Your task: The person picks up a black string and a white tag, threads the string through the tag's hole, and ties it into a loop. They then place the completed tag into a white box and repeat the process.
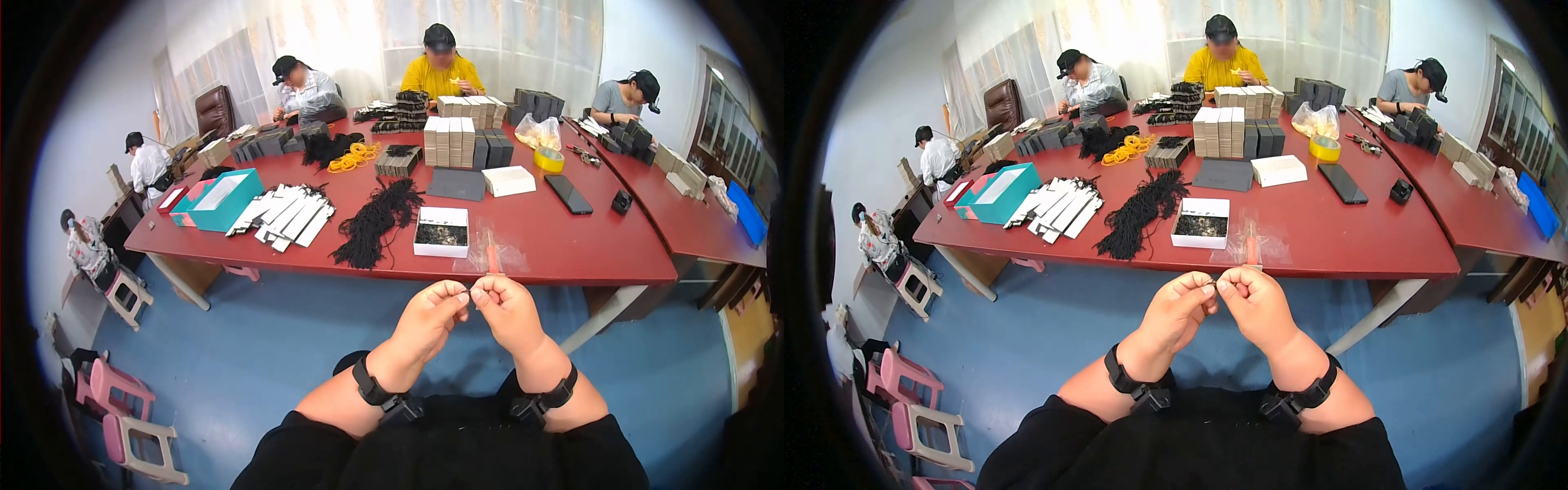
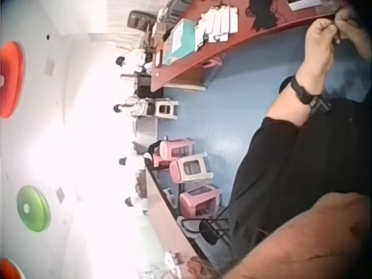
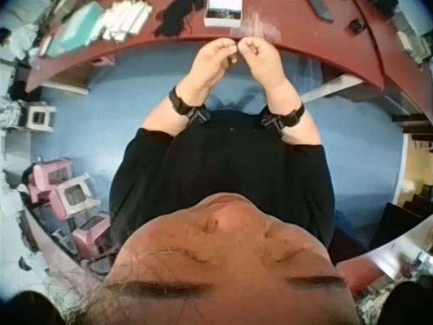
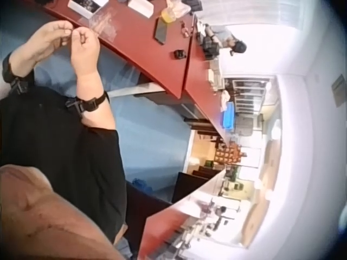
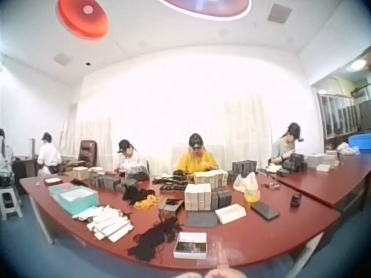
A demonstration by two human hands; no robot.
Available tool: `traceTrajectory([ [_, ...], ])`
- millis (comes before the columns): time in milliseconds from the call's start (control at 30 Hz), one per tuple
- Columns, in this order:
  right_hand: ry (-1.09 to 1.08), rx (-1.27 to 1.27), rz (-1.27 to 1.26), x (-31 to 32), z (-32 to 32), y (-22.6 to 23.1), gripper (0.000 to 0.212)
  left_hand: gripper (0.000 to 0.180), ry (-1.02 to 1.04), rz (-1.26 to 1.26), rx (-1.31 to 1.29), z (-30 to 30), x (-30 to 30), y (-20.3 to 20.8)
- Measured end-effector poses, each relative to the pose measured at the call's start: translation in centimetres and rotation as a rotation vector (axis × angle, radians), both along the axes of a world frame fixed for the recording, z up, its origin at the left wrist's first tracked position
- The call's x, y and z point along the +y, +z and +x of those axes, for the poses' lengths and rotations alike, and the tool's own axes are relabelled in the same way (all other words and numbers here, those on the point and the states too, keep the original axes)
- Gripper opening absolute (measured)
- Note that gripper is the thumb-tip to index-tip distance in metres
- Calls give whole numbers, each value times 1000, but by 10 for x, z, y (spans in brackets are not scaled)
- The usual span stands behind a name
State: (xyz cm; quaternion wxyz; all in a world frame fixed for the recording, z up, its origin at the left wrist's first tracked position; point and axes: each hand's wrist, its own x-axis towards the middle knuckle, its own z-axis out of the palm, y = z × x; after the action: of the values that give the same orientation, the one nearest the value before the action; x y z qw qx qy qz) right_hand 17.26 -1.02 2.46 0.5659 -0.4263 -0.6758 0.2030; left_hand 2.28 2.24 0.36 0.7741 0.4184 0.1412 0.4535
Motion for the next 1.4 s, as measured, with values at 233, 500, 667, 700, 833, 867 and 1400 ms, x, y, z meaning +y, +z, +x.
traceTrajectory([
  [233,247,521,-446,2,2,-9,11,20,721,948,456,-14,-6,10],
  [500,284,517,-442,-1,-1,-8,10,18,737,923,650,-10,-9,20],
  [667,287,536,-454,-1,-2,-5,10,16,738,999,642,-11,-2,14],
  [700,287,533,-451,-2,-1,-5,10,16,737,1011,656,-10,-2,14],
  [833,259,444,-494,0,0,-5,14,12,752,1016,681,-10,-2,11],
  [867,231,406,-480,-2,1,-5,15,12,756,1022,676,-9,-2,10],
  [1400,267,364,-522,1,2,-11,22,7,592,770,446,-14,14,-9],
])
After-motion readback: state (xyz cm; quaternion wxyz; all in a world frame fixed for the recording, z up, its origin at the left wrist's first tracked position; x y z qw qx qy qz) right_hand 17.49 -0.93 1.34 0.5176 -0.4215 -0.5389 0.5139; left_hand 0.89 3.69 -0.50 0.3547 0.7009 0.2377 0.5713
